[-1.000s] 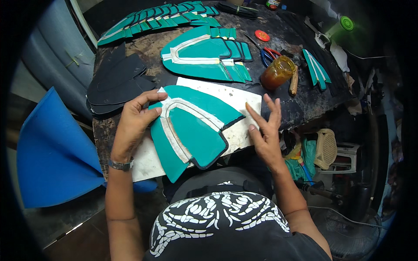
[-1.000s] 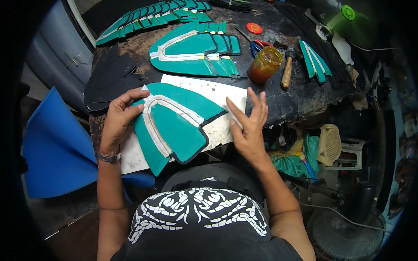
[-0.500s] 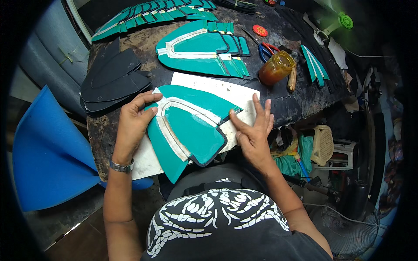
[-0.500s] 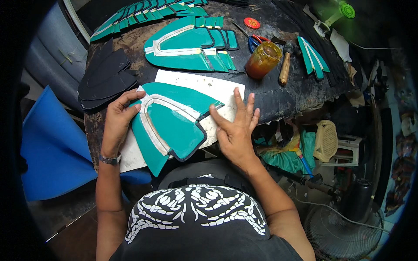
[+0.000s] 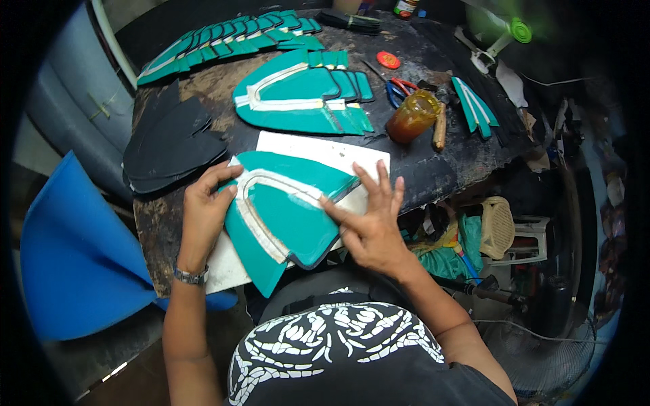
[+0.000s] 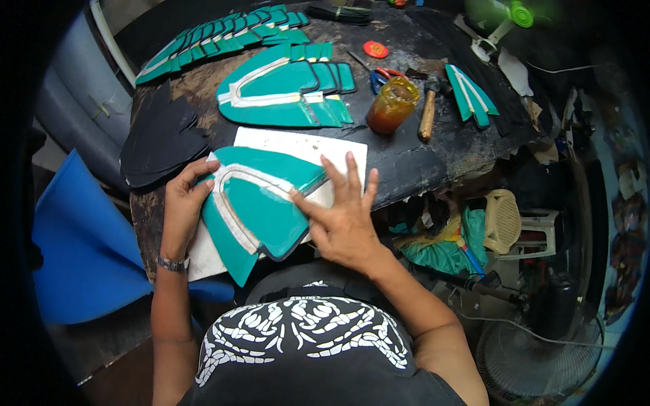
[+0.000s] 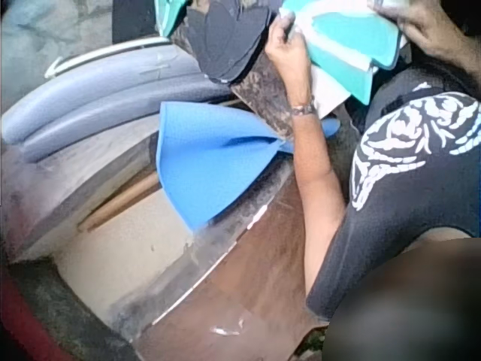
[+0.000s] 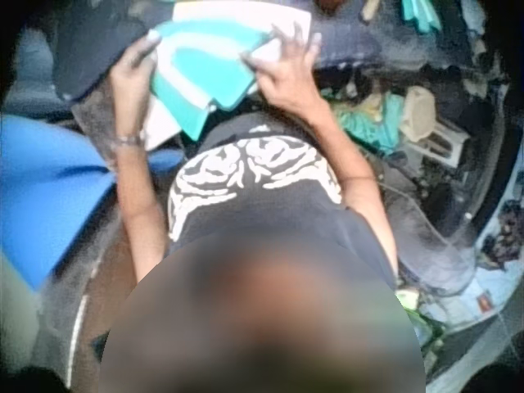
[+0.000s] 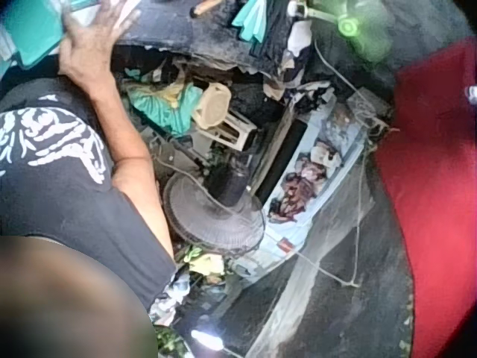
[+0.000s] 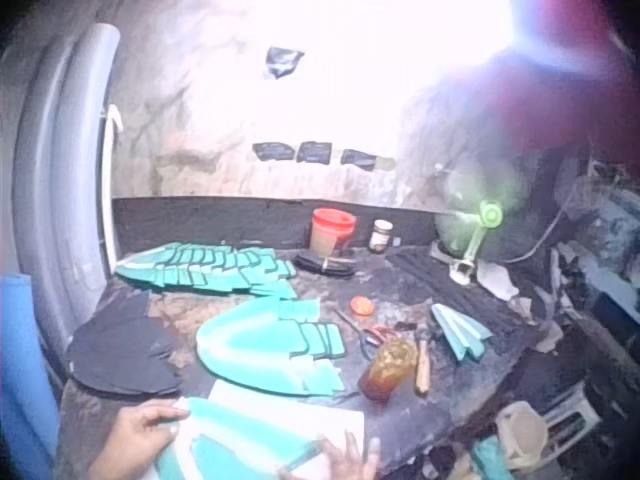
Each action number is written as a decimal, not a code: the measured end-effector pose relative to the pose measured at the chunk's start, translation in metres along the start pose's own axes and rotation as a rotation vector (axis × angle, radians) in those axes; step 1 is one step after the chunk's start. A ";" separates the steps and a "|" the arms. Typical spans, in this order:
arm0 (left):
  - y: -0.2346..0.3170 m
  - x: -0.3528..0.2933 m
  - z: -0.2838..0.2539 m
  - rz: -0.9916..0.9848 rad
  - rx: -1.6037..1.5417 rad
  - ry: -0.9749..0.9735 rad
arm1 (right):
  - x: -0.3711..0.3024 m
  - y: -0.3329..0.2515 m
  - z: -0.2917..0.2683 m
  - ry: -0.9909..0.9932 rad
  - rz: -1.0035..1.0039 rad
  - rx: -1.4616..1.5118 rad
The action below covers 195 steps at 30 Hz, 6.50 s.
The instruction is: The person repeatedly picks a black shoe upper, places it on a green insole, presses the edges to adhere, and sets the assembled pair aside. The person uses a small brush to apply adhesive from a jar to the insole edges before pressing the upper onto it. The assembled units accumulate on the table throughout the clip.
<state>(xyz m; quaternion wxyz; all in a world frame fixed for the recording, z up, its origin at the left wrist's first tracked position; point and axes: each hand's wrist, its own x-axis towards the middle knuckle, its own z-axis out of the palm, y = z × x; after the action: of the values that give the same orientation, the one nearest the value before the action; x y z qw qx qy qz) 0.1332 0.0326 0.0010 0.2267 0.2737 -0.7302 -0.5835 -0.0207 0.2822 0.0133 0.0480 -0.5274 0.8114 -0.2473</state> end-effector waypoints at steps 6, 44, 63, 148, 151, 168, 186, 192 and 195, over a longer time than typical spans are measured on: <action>0.003 0.000 0.007 0.153 -0.206 0.059 | 0.043 0.051 -0.065 0.474 0.071 -0.065; -0.008 0.013 0.021 0.176 -0.039 -0.088 | -0.022 -0.042 0.011 -0.546 0.338 0.827; -0.004 0.013 0.018 0.105 -0.006 -0.116 | -0.013 -0.054 -0.002 -0.477 -0.101 0.510; 0.016 -0.051 -0.009 -0.114 -0.166 -0.277 | -0.021 0.017 -0.023 -0.183 0.641 1.054; 0.019 -0.052 -0.010 -0.119 -0.188 -0.310 | -0.020 0.013 -0.020 -0.261 0.574 1.037; 0.017 -0.054 -0.009 -0.101 -0.134 -0.307 | -0.017 0.005 -0.026 -0.339 0.566 1.042; 0.013 -0.014 0.014 0.049 -0.104 -0.267 | -0.020 -0.035 0.028 -0.091 -0.107 0.011; 0.011 -0.015 0.016 0.046 -0.105 -0.246 | -0.025 -0.045 0.017 -0.148 -0.248 0.103; 0.010 -0.014 0.016 0.052 -0.099 -0.252 | -0.020 -0.039 0.013 0.026 -0.247 0.174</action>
<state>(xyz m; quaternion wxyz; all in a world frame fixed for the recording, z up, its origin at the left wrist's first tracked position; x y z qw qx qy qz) 0.1320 0.0554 0.0076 0.1612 0.1677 -0.7301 -0.6425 0.0246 0.2831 0.0159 0.0522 -0.6138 0.7163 -0.3276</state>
